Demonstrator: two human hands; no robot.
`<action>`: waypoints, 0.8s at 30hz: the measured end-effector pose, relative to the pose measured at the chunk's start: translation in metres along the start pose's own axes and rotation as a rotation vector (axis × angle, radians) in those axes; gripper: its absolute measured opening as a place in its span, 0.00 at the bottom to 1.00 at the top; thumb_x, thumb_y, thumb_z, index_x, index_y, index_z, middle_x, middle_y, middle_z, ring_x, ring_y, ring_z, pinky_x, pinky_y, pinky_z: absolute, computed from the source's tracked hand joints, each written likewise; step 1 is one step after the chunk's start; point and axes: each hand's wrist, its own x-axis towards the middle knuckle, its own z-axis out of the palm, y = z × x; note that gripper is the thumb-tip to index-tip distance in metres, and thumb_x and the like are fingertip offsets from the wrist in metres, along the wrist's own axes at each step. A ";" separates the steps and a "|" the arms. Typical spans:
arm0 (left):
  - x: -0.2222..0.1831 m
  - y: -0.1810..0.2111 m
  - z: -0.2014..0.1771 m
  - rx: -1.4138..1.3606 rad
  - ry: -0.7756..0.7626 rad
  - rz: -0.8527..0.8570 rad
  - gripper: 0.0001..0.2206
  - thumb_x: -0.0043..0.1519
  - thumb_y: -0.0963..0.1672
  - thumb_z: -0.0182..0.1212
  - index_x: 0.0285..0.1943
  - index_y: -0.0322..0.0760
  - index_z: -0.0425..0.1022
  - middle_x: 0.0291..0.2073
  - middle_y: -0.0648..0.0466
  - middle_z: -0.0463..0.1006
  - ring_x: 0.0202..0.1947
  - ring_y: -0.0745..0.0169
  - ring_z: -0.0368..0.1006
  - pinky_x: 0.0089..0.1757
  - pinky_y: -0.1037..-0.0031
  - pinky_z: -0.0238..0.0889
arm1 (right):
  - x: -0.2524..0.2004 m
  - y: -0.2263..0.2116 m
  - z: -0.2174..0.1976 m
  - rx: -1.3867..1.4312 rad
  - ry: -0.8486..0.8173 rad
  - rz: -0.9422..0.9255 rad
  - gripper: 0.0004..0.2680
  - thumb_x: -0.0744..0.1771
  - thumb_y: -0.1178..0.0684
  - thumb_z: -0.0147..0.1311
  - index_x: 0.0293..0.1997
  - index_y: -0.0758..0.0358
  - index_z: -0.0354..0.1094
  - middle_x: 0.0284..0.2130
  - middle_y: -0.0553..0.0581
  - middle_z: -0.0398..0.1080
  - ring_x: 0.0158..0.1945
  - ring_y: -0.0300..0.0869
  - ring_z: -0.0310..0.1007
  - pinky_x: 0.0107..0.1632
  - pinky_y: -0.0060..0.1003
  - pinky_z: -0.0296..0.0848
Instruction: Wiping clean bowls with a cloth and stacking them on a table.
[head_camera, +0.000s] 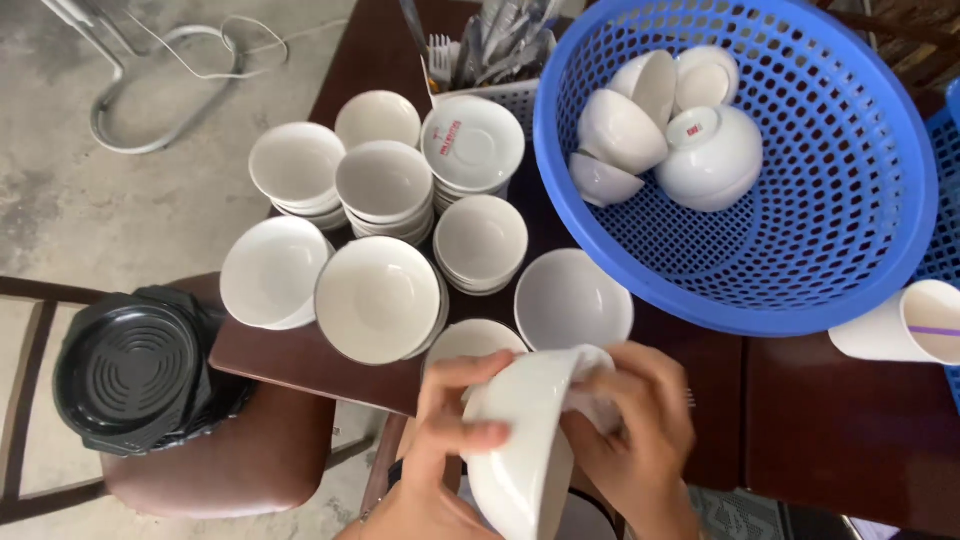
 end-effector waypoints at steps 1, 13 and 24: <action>0.001 -0.002 -0.002 0.003 0.000 0.007 0.40 0.46 0.46 0.85 0.68 0.52 0.63 0.73 0.39 0.59 0.73 0.36 0.64 0.64 0.50 0.68 | -0.001 0.000 -0.004 0.001 0.003 -0.007 0.18 0.57 0.63 0.70 0.47 0.67 0.67 0.47 0.62 0.70 0.49 0.49 0.76 0.47 0.39 0.77; -0.003 -0.008 -0.012 0.077 0.000 0.124 0.34 0.50 0.44 0.85 0.61 0.56 0.65 0.72 0.46 0.56 0.72 0.35 0.59 0.63 0.50 0.59 | 0.003 0.001 0.008 -0.070 -0.365 -0.531 0.15 0.66 0.47 0.50 0.52 0.67 0.71 0.53 0.64 0.70 0.62 0.59 0.69 0.67 0.67 0.57; -0.016 -0.021 -0.017 -0.505 0.017 -0.387 0.54 0.41 0.57 0.84 0.77 0.38 0.61 0.69 0.43 0.62 0.71 0.47 0.63 0.69 0.61 0.56 | -0.006 -0.016 -0.004 0.014 -0.452 -0.438 0.12 0.69 0.49 0.46 0.51 0.61 0.75 0.50 0.58 0.76 0.62 0.60 0.70 0.69 0.61 0.61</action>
